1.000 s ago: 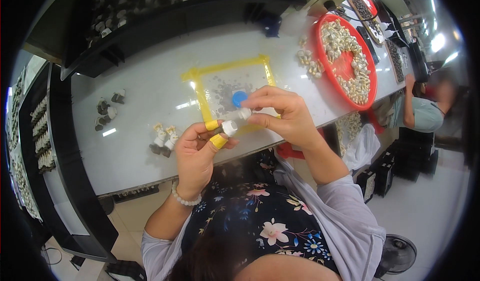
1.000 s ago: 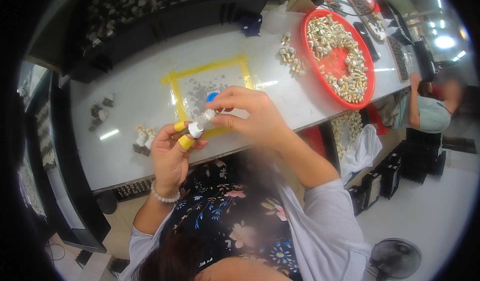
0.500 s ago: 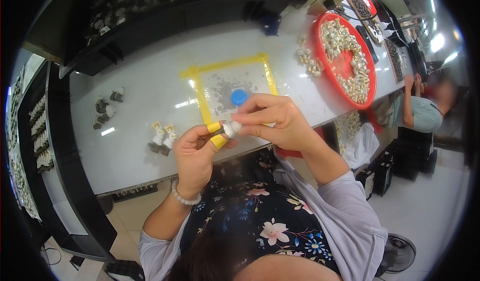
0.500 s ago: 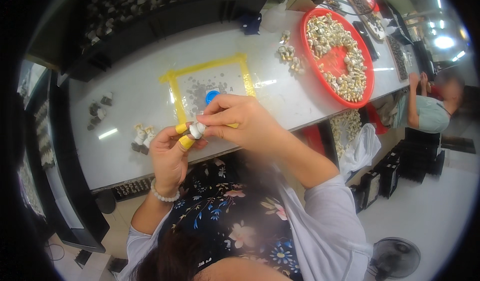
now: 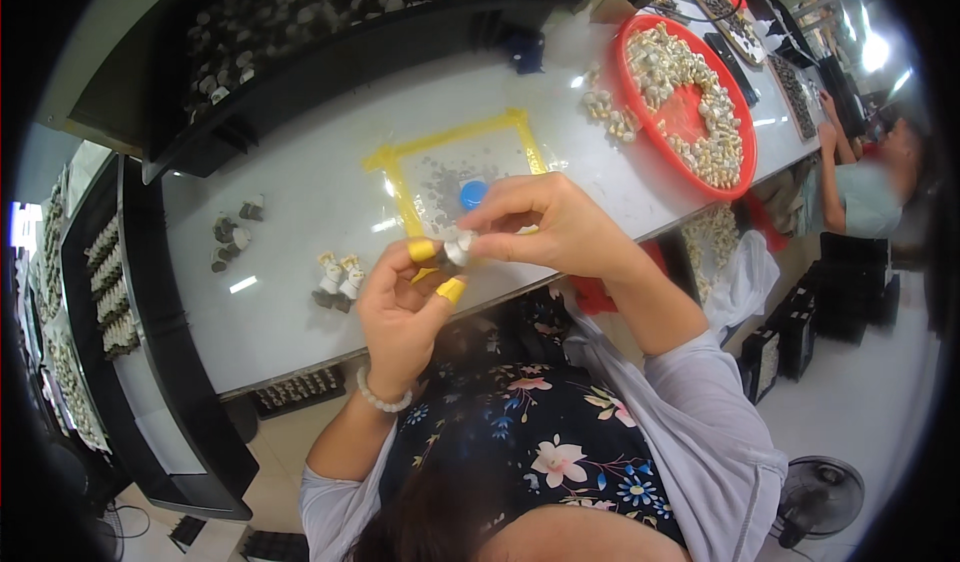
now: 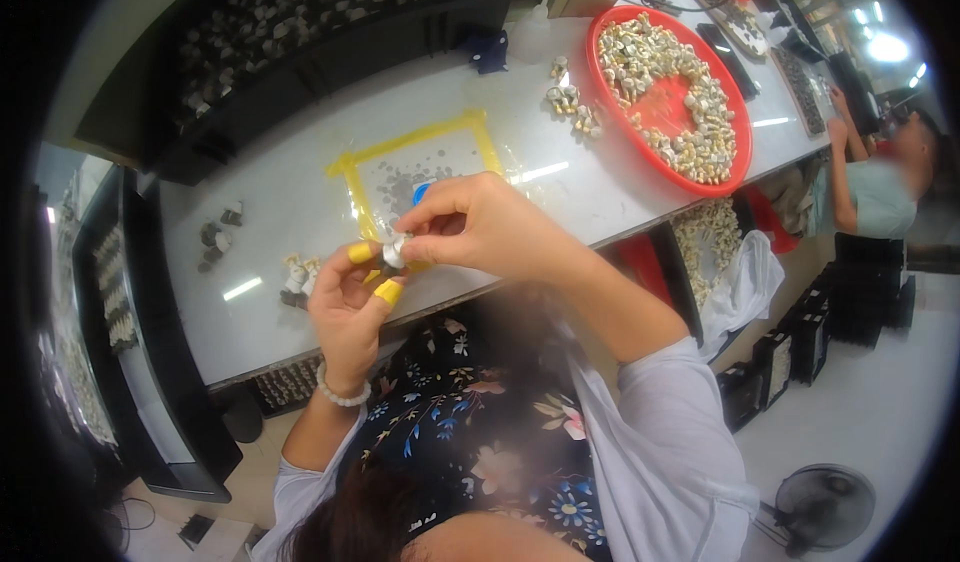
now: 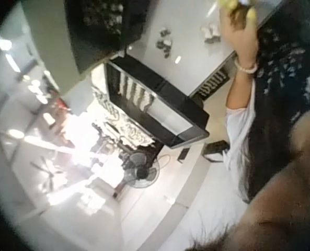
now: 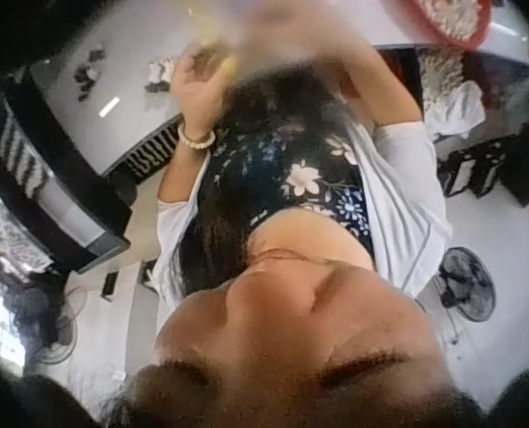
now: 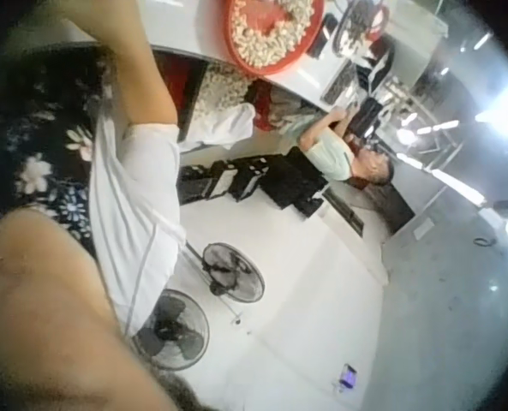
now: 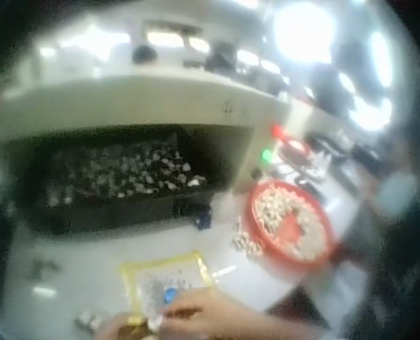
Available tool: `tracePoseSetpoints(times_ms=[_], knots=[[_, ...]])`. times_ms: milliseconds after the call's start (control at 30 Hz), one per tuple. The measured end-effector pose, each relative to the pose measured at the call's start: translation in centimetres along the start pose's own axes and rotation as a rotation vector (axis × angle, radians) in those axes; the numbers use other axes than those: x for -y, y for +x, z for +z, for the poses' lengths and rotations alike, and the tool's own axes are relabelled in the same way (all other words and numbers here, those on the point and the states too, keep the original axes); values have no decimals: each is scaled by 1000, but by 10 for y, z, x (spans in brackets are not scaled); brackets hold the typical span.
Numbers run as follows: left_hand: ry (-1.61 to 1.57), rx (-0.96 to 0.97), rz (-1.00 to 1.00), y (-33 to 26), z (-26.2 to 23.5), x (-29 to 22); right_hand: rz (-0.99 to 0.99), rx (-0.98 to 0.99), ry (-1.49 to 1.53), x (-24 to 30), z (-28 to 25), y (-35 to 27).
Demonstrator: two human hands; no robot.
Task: The person is assembling small white and grey components at a workbench, using glue and organizing them into trays.
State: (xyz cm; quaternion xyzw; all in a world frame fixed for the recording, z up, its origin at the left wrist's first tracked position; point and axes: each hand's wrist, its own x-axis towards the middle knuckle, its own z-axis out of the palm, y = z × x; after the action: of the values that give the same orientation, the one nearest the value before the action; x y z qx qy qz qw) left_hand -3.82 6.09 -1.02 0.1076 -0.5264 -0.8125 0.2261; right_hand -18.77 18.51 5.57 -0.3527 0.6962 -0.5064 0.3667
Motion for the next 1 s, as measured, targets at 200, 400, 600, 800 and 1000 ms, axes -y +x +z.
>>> tracePoseSetpoints(times_ms=[200, 400, 600, 800, 1000], knots=[[-462, 4, -396, 3, -13, -16, 44, 49, 321, 6, 6, 4], [-823, 24, -518, 2, -18, -21, -297, -185, 288, 2, 14, -3], [-837, -69, -442, -3, -15, -27, -794, 354, 655, 32, 52, -28], [-839, -92, -399, -11, -21, -36, -625, 830, 1450, 97, 106, -59], [-675, -141, -214, -21, -28, -49, -674, 1040, 1359, 94, 115, -50]])
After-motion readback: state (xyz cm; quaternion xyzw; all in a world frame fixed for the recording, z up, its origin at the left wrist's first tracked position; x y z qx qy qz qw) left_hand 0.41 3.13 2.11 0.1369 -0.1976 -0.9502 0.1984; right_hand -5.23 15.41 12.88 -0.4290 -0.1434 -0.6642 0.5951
